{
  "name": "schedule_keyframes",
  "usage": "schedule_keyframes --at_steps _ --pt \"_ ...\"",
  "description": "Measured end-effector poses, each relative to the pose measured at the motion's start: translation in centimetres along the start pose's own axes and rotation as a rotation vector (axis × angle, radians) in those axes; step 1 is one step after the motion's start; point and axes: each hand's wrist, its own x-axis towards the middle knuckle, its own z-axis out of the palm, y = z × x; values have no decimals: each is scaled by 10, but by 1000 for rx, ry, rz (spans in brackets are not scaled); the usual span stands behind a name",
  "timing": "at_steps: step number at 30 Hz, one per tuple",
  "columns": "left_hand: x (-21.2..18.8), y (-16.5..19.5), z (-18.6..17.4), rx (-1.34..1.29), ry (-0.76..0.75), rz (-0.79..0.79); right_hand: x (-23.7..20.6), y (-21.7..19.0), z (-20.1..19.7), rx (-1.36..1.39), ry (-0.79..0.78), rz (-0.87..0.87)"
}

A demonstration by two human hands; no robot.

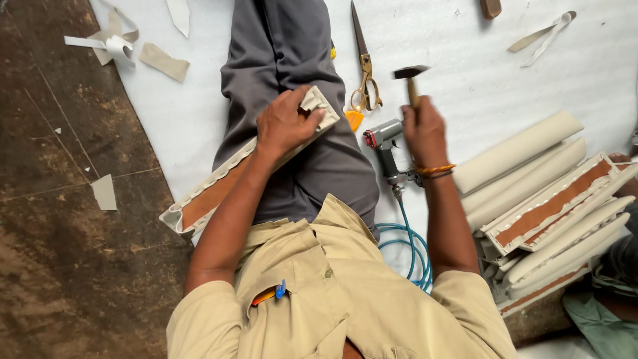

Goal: The person sits on the workshop floor and covers a long wooden frame strip with fabric. They cut fabric with scissors, fold and tuck the fabric edges around the frame, drive fasteners with a pneumatic nail gun, tap with a hammer, and wrap fabric around a foam roll, placing the finished roll with a stack of similar covered parts.

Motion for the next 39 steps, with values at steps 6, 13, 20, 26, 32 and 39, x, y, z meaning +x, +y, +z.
schedule_keyframes --at_steps 6,13,20,26,32,39 --pt "9 16 6 129 -45 -16 26 49 -11 118 -36 576" --pt "4 14 -7 177 -33 351 21 54 -9 -282 115 473" --pt "-9 13 -16 179 187 554 34 -27 21 269 -8 275" --pt "-45 7 -24 167 208 810 63 -64 51 17 1 -13" --pt "-44 2 -12 123 97 967 74 -53 55 -31 -192 202" --pt "-40 -7 -12 179 72 921 72 -25 33 348 -540 631"
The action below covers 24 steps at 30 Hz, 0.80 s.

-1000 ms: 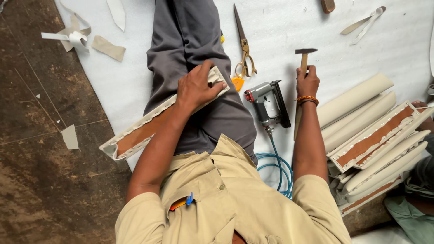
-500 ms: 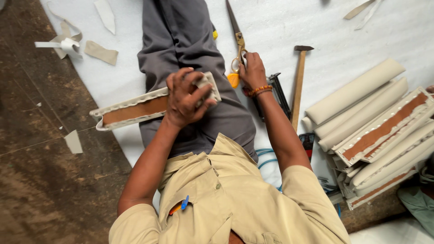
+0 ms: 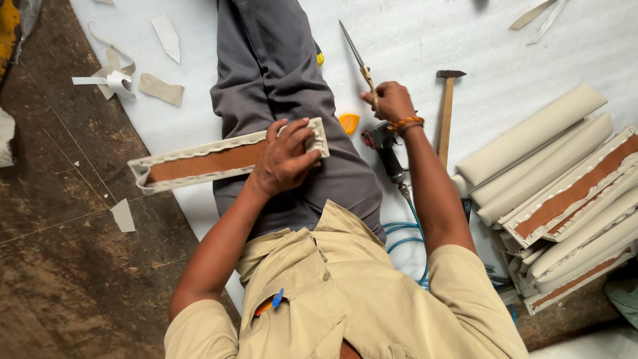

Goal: The person sits on the workshop floor and covers a long wooden frame strip with fabric. They cut fabric with scissors, fold and tuck the fabric edges around the frame, drive fasteners with a pneumatic nail gun, tap with a hammer, and wrap fabric around a foam roll, placing the finished roll with a stack of similar covered parts.

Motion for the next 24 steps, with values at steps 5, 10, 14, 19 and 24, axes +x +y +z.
schedule_keyframes --at_steps 5,10,14,19,24 --pt "26 -23 4 -15 173 -88 -58 66 -3 551 22 -255" --pt "28 -28 3 -32 227 -154 -150 142 31 626 -312 -323" --pt "23 -23 2 -26 220 -158 -178 161 62 811 -680 -297" --pt "24 -23 -1 -35 250 -142 -168 149 76 801 -774 -257" --pt "20 -21 0 -42 244 -132 -164 132 82 860 -767 -190"
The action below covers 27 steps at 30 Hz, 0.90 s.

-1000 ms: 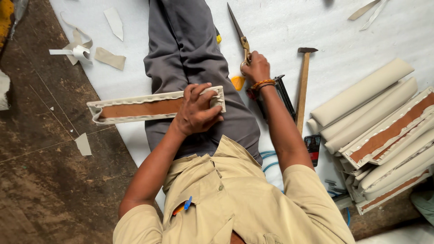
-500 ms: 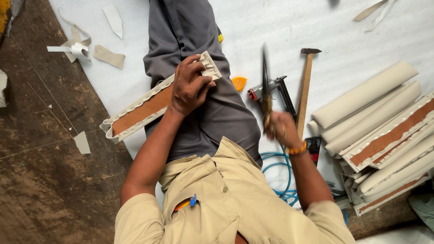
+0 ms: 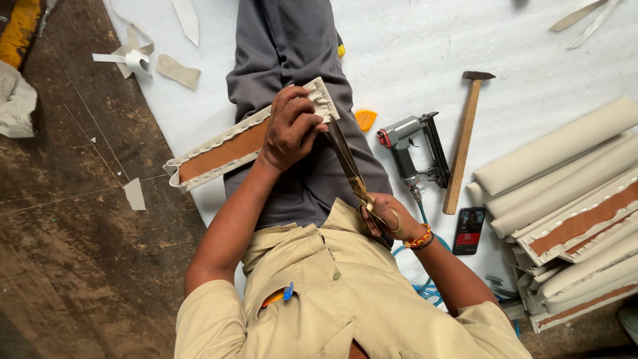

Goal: The person sits on the workshop floor and covers a long wooden frame strip with fabric. They cut fabric with scissors, fold and tuck the fabric edges around the frame, drive fasteners with a pneumatic nail gun, tap with a hammer, and wrap fabric around a foam roll, placing the finished roll with a stack of similar covered parts.

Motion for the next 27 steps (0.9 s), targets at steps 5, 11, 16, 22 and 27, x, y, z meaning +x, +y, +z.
schedule_keyframes --at_steps 5,11,16,22,27 --pt "-6 1 4 30 -11 19 6 1 11 192 55 0" --pt "-8 2 5 63 -33 15 10 2 15 92 96 -14" --pt "-6 2 5 39 -36 26 9 2 10 -41 152 -8" --pt "-5 3 6 51 -43 21 10 9 11 -21 204 39" --pt "-9 0 11 34 -15 9 9 13 10 -58 235 42"
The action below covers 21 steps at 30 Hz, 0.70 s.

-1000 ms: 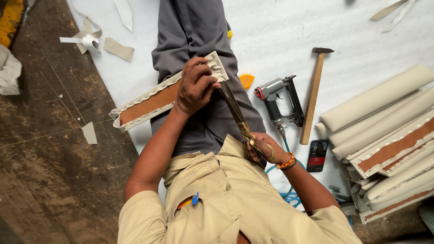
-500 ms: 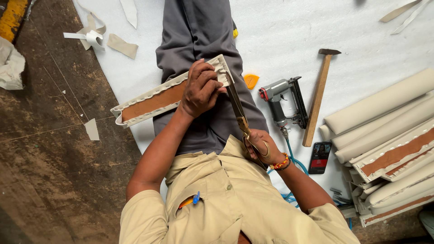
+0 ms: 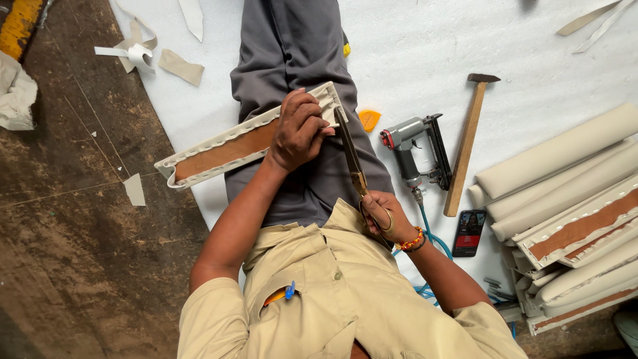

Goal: The person sits on the workshop floor and covers a long wooden frame strip with fabric. They cut fabric with scissors, fold and tuck the fabric edges around the frame, drive fasteners with a pneumatic nail gun, tap with a hammer, and wrap fabric around a foam roll, placing the finished roll with a stack of similar covered parts.

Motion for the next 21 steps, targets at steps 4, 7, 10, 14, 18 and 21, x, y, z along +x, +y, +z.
schedule_keyframes --at_steps 4,7,10,14,18,21 --pt "-3 -4 3 -92 70 -50 -8 -4 -5 -51 -128 -62" --pt "-6 -5 6 -94 84 -57 -10 -9 -8 -57 -181 -68" --pt "-8 -2 6 -94 76 -34 -3 -14 -10 -45 -192 -46" --pt "-12 2 2 -103 82 -28 14 -23 -15 -41 -205 -81" --pt "-12 3 -3 -140 113 -57 21 -25 -15 96 -263 -93" --pt "-11 4 -4 -105 158 -86 19 -22 -16 107 -260 -80"
